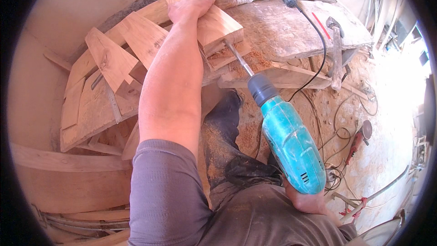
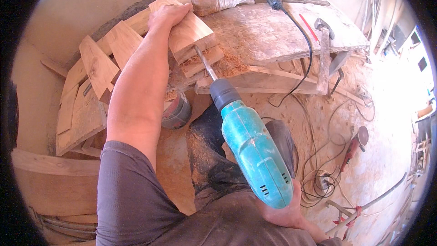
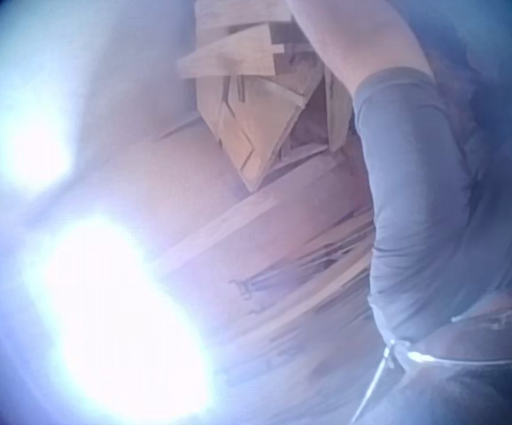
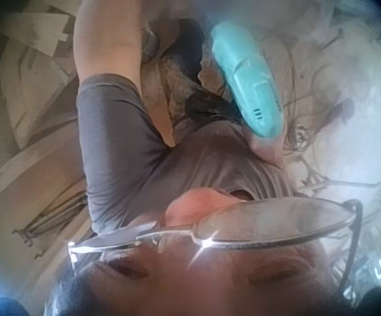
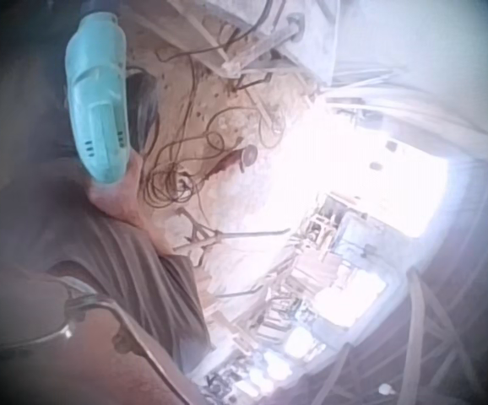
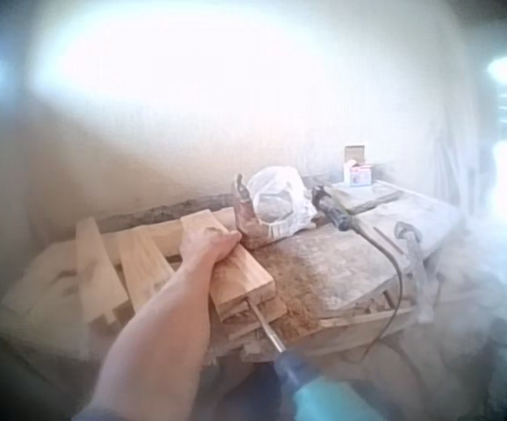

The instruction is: The person drills holes into wooden planks using a corded drill. They measure and mark the wood with a square and pencil before drilling multiple holes in sequence.

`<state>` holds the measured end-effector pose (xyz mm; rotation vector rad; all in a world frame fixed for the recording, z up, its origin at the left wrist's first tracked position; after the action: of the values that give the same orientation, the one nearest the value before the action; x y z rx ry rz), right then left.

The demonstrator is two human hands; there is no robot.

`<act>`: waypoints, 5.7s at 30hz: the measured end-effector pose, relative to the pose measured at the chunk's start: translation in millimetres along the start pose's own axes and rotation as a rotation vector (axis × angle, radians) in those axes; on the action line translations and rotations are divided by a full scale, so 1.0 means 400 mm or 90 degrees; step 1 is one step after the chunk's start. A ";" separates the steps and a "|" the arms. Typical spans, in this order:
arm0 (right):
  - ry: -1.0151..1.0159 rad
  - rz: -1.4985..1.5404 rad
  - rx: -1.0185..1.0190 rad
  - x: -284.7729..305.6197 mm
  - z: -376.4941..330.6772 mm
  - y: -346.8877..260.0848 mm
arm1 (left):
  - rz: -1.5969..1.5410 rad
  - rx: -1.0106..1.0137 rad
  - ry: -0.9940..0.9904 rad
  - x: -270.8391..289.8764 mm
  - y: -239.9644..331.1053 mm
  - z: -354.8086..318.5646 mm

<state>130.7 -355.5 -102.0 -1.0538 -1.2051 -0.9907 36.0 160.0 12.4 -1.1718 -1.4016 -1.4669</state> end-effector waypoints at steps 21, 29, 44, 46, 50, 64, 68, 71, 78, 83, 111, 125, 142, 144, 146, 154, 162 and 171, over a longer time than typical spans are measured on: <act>0.210 0.626 -0.268 0.018 0.036 0.096 | 0.033 0.004 0.040 0.018 0.009 -0.029; 0.209 0.667 -0.285 0.021 0.037 0.098 | 0.029 0.002 0.040 0.014 0.010 -0.025; 0.144 0.631 -0.288 0.011 0.037 0.095 | 0.033 -0.006 0.054 0.014 0.003 -0.022; 0.148 0.638 -0.280 0.014 0.040 0.095 | 0.029 -0.005 0.059 0.016 0.004 -0.021; 0.161 0.646 -0.269 0.021 0.046 0.095 | 0.018 -0.002 0.058 0.014 0.002 -0.020; 0.137 0.541 -0.233 0.036 0.058 0.092 | 0.011 0.001 0.053 0.013 0.006 -0.028; 0.135 0.566 -0.249 0.042 0.065 0.094 | 0.013 0.001 0.050 0.013 0.004 -0.025; 0.133 0.575 -0.250 0.031 0.060 0.098 | 0.013 0.003 0.050 0.014 0.003 -0.027; 0.139 0.575 -0.255 0.030 0.064 0.102 | 0.017 0.007 0.057 0.017 0.005 -0.026; 0.139 0.594 -0.304 0.028 0.094 0.111 | 0.016 -0.018 0.082 0.010 0.007 -0.022; -0.004 0.127 -0.122 0.062 0.089 0.059 | 0.038 0.007 0.029 0.017 0.011 -0.026; 0.156 0.617 -0.351 0.172 0.091 0.138 | 0.046 -0.021 0.032 0.013 0.017 -0.018; 0.195 0.725 -0.267 -0.077 0.103 0.146 | -0.002 0.020 0.038 0.006 0.003 0.002; 0.183 0.727 -0.247 -0.094 0.113 0.149 | -0.013 0.025 0.035 0.001 -0.010 0.014; 0.192 0.703 -0.216 -0.096 0.123 0.150 | -0.012 0.021 0.032 -0.002 -0.012 0.023; 0.185 0.603 -0.141 -0.132 0.139 0.148 | -0.024 0.013 0.040 -0.008 -0.007 0.040; 0.217 0.589 -0.105 -0.161 0.152 0.146 | -0.015 0.013 0.034 -0.017 -0.012 0.067; 0.177 0.709 -0.175 -0.220 0.134 0.139 | 0.009 0.005 0.046 -0.007 -0.011 0.055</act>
<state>163.4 -287.6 -191.8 -1.4769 -0.1323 -0.3770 34.9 182.3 7.8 -1.1107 -1.3468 -1.4786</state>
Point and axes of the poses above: each hand's wrist, its own z-axis towards the middle knuckle, its own x-axis out of the back of the hand, y = z × x, the point moved 10 cm from there along z, towards the middle knuckle, and after that the axes turned 6 degrees about -y, right-handed, at the moved point
